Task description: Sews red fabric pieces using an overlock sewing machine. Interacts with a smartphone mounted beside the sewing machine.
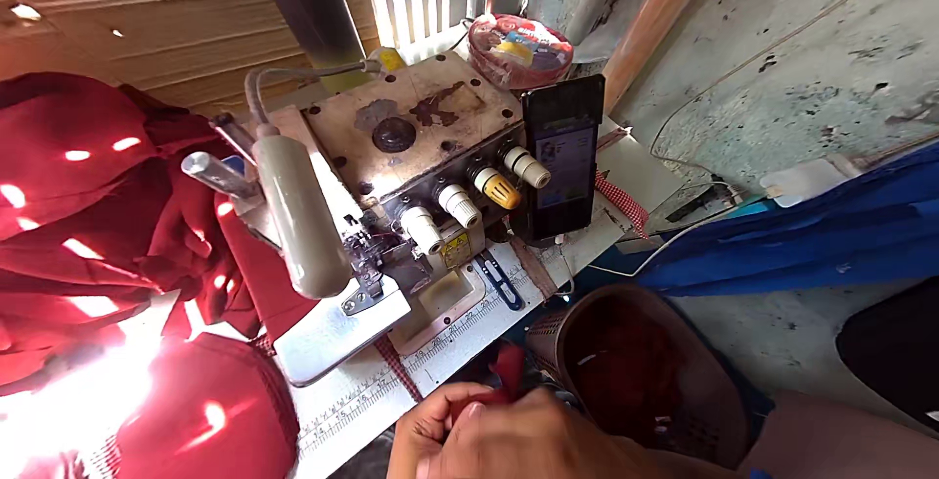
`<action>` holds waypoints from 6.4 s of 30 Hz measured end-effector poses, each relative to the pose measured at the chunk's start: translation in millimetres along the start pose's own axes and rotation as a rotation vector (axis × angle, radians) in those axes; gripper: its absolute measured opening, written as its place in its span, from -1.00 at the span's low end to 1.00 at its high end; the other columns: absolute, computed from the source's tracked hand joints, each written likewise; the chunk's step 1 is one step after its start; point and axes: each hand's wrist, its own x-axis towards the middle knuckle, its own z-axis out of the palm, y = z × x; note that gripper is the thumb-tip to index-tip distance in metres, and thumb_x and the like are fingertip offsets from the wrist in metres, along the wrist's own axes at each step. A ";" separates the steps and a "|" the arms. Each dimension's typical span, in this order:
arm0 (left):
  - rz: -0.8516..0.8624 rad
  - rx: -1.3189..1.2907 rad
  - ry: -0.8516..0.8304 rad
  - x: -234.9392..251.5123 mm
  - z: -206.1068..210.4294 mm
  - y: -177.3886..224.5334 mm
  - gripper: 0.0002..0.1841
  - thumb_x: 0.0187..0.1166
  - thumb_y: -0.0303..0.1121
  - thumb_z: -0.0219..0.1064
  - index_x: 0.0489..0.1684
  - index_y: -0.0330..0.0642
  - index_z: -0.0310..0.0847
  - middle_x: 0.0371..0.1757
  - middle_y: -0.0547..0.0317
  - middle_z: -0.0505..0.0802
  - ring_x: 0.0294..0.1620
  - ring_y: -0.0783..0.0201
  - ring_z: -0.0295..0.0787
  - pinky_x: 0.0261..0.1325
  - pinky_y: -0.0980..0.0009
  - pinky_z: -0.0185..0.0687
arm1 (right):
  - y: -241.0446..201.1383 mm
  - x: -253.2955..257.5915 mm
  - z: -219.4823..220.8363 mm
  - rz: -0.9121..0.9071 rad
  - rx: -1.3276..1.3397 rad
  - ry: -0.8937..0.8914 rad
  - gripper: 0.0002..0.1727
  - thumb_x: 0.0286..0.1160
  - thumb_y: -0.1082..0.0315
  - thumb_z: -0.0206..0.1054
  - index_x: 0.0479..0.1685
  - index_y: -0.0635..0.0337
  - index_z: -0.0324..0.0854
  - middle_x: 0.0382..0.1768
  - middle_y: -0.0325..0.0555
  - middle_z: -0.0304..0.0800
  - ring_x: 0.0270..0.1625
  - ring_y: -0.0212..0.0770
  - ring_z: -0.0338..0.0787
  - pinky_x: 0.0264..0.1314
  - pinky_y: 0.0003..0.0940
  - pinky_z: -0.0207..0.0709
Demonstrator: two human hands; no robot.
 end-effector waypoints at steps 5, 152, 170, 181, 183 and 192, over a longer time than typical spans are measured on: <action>-0.017 -0.002 0.185 5.1 -1.9 0.0 -0.90 0.60 -0.45 0.37 -0.12 -0.23 0.79 -0.42 0.30 0.89 -0.42 0.52 0.81 -0.27 0.56 0.78 | 24.4 3.7 -2.9 0.206 -0.109 0.209 -0.69 0.60 0.26 0.43 0.23 0.17 0.73 -0.09 -0.24 0.89 -0.07 -0.51 0.84 0.01 -0.59 0.74; 0.626 1.306 0.318 41.3 -57.0 58.7 -0.73 0.66 -0.20 0.35 0.16 -0.04 0.86 0.23 0.13 0.89 0.43 0.08 0.71 0.60 0.02 0.44 | 58.3 35.5 48.1 0.308 0.876 0.251 -0.88 0.59 0.45 0.39 -0.18 0.38 0.74 -0.28 -0.16 0.85 -0.21 -0.48 0.80 -0.08 -0.52 0.71; 0.666 1.231 0.260 50.7 -78.2 70.7 -0.73 0.68 -0.15 0.34 0.13 -0.02 0.84 0.22 0.09 0.88 0.41 0.09 0.73 0.59 0.01 0.48 | 59.6 68.8 37.5 0.372 0.981 0.235 -0.86 0.66 0.53 0.24 0.03 0.39 0.63 -0.29 -0.16 0.86 -0.23 -0.40 0.85 -0.07 -0.42 0.76; 0.615 0.960 0.491 2.1 -75.6 59.5 -0.66 0.81 -0.12 0.10 0.19 -0.03 0.75 0.21 0.30 0.79 0.33 0.40 0.67 0.41 0.41 0.57 | 55.1 43.6 52.9 0.403 0.827 0.219 -0.88 0.45 0.59 0.45 -0.12 0.43 0.67 -0.21 -0.05 0.88 -0.15 -0.36 0.88 0.03 -0.42 0.80; 0.464 0.740 0.627 -12.4 -59.8 33.1 -0.71 0.84 -0.23 0.07 0.10 -0.14 0.71 -0.02 0.39 0.81 -0.01 0.52 0.75 0.07 0.53 0.70 | 52.7 39.2 54.8 0.399 0.822 0.229 -0.92 0.48 0.55 0.44 -0.17 0.41 0.71 -0.26 -0.08 0.87 -0.18 -0.38 0.87 0.00 -0.43 0.79; 0.061 -0.269 0.612 -19.0 -45.3 33.2 -0.74 0.41 -0.59 0.47 0.02 -0.35 0.61 -0.28 0.00 0.94 -0.30 0.28 0.94 -0.19 0.38 0.88 | 45.9 38.2 48.2 0.444 0.936 0.215 -0.88 0.64 0.42 0.33 -0.15 0.32 0.70 -0.25 -0.16 0.83 -0.15 -0.38 0.83 0.03 -0.39 0.75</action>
